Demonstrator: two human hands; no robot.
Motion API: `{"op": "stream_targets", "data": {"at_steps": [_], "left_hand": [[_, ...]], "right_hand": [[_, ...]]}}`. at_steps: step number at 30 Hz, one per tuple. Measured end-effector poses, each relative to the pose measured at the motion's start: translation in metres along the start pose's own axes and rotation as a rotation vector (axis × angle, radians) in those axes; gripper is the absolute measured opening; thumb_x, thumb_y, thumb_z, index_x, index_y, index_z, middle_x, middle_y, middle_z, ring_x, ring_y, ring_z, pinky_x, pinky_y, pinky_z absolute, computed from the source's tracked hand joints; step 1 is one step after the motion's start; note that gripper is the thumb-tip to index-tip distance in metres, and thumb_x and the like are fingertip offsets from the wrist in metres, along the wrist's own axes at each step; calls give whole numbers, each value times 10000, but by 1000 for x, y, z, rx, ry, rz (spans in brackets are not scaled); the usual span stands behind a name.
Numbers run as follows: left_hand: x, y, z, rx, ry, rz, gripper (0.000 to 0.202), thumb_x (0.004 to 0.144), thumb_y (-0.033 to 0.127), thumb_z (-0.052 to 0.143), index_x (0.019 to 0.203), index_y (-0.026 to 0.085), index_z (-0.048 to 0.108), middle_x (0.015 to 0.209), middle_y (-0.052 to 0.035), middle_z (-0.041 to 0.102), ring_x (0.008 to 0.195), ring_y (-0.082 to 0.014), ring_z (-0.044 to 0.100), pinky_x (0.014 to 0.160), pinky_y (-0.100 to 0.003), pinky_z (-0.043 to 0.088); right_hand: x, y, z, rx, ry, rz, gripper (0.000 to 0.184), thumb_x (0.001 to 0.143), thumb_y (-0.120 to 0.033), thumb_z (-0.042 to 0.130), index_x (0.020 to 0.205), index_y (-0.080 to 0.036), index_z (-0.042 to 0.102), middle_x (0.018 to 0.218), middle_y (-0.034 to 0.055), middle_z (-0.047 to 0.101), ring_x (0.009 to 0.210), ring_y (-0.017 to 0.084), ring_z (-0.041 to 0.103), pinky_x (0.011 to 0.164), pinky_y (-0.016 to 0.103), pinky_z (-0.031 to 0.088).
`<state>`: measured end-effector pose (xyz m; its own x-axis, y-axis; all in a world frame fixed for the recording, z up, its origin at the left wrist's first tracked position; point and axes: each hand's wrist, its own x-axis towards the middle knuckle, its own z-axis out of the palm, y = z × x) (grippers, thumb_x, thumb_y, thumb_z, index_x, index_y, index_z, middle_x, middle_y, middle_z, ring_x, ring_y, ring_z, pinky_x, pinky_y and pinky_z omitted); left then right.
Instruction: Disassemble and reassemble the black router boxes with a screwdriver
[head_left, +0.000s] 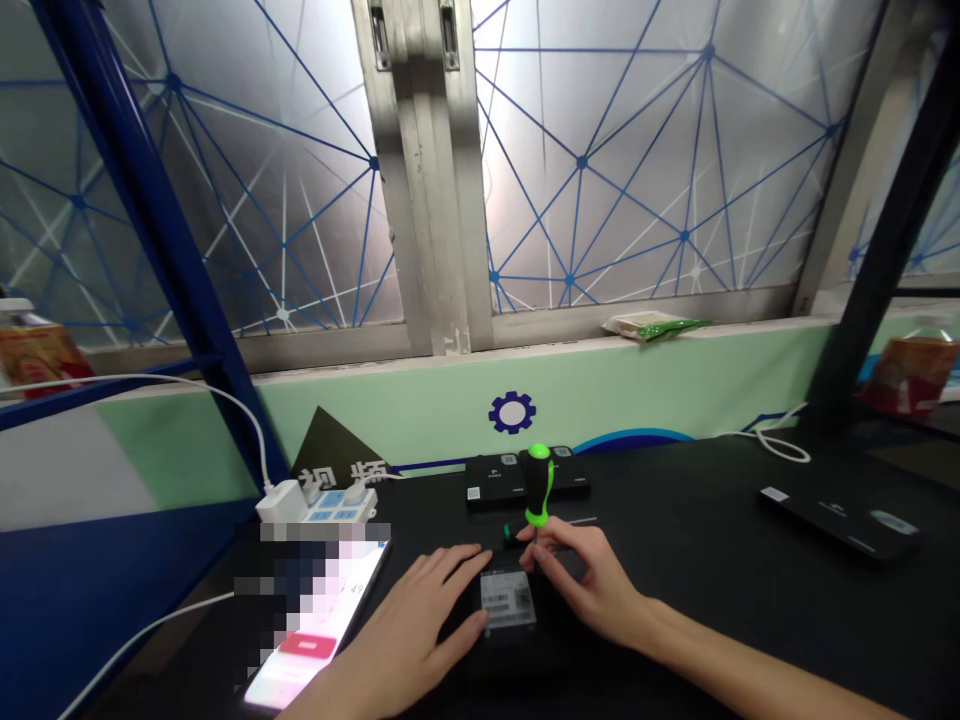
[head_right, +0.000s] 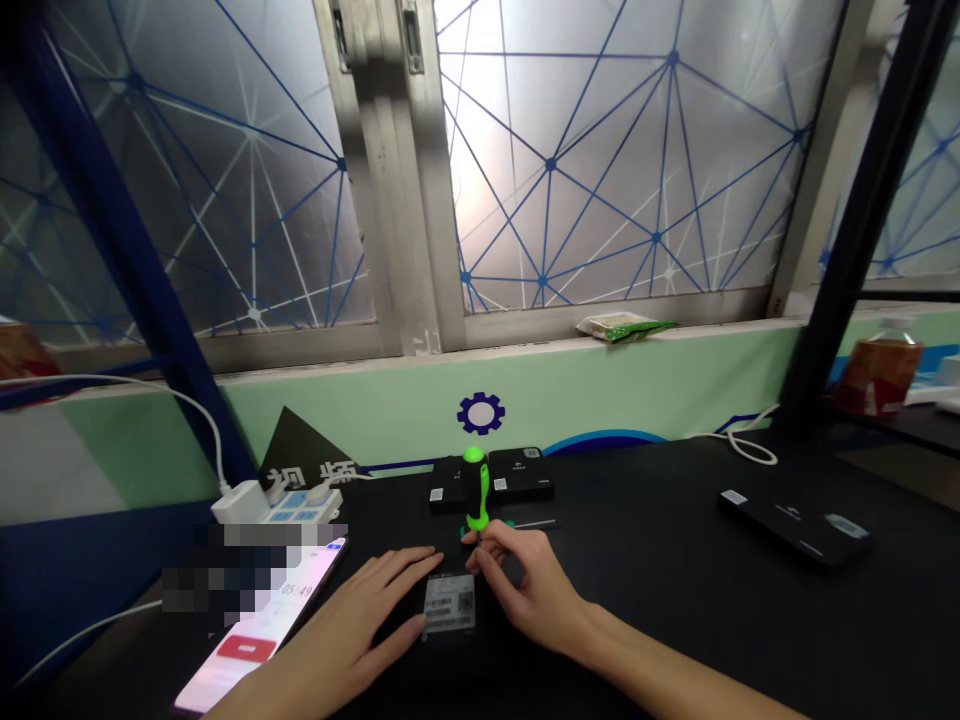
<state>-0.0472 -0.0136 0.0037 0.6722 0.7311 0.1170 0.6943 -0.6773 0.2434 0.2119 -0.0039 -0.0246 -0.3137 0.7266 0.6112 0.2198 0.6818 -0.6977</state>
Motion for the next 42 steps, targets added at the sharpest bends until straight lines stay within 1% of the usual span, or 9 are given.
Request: {"op": "stream_targets", "data": {"at_steps": [7, 12, 14, 18, 23, 30, 38, 40, 42], "left_hand": [[-1, -1, 1, 9, 35, 21, 501, 1041, 439, 434, 1525, 356, 338, 1524, -52, 457, 1363, -302, 469, 1132, -554, 357], [0, -2, 1, 7, 26, 17, 505, 1039, 439, 436, 1527, 355, 337, 1530, -52, 449, 1370, -304, 459, 1132, -549, 362], [0, -1, 1, 4, 20, 14, 505, 1038, 435, 438, 1526, 351, 338, 1534, -52, 443, 1375, -304, 452, 1137, -557, 351], [0, -1, 0, 5, 22, 9, 498, 1037, 440, 441, 1519, 353, 350, 1528, -50, 452, 1370, -306, 459, 1134, -572, 345], [-1, -1, 0, 10, 33, 13, 496, 1035, 443, 444, 1515, 351, 363, 1518, -51, 467, 1362, -306, 470, 1134, -562, 352], [0, 1, -1, -3, 18, 10, 490, 1037, 428, 441, 1514, 349, 359, 1527, -53, 454, 1372, -302, 457, 1134, -572, 346], [0, 2, -1, -7, -24, -16, 503, 1042, 437, 422, 1526, 347, 323, 1551, -47, 416, 1405, -298, 410, 1147, -587, 317], [0, 1, -1, -6, -25, -17, 500, 1044, 444, 416, 1526, 348, 324, 1553, -45, 413, 1405, -299, 408, 1149, -586, 314], [0, 1, -1, -6, -29, -19, 499, 1044, 447, 413, 1526, 347, 324, 1555, -43, 409, 1407, -297, 406, 1152, -582, 313]], "right_hand": [[1, 6, 4, -6, 38, 34, 180, 987, -315, 535, 890, -196, 629, 780, 50, 714, 747, 181, 704, 726, 271, 575], [0, 4, 4, -9, 57, 41, 165, 982, -314, 548, 946, -184, 642, 788, 49, 711, 665, 161, 669, 704, 271, 568], [0, 2, 3, -5, 44, 30, 179, 995, -302, 523, 936, -183, 642, 820, 61, 719, 728, 172, 688, 730, 272, 564], [1, 1, 0, -14, -7, -6, 240, 1021, -303, 467, 899, -188, 639, 855, 78, 728, 945, 215, 707, 802, 277, 557], [1, 4, 1, -16, -14, 7, 224, 1023, -316, 469, 925, -190, 627, 842, 63, 723, 802, 185, 713, 771, 271, 567], [0, 8, 6, -9, 35, 18, 159, 986, -290, 538, 888, -202, 626, 768, 37, 696, 795, 192, 711, 745, 275, 577], [1, 9, 6, -12, 63, 22, 147, 961, -303, 589, 879, -193, 640, 732, 19, 668, 655, 159, 651, 696, 264, 559], [1, 8, 5, -17, 50, 22, 156, 975, -297, 566, 890, -188, 638, 755, 29, 681, 659, 156, 651, 706, 263, 553], [1, 5, 3, -15, 17, 13, 167, 997, -273, 521, 913, -185, 636, 803, 49, 708, 734, 168, 677, 751, 266, 548]]}}
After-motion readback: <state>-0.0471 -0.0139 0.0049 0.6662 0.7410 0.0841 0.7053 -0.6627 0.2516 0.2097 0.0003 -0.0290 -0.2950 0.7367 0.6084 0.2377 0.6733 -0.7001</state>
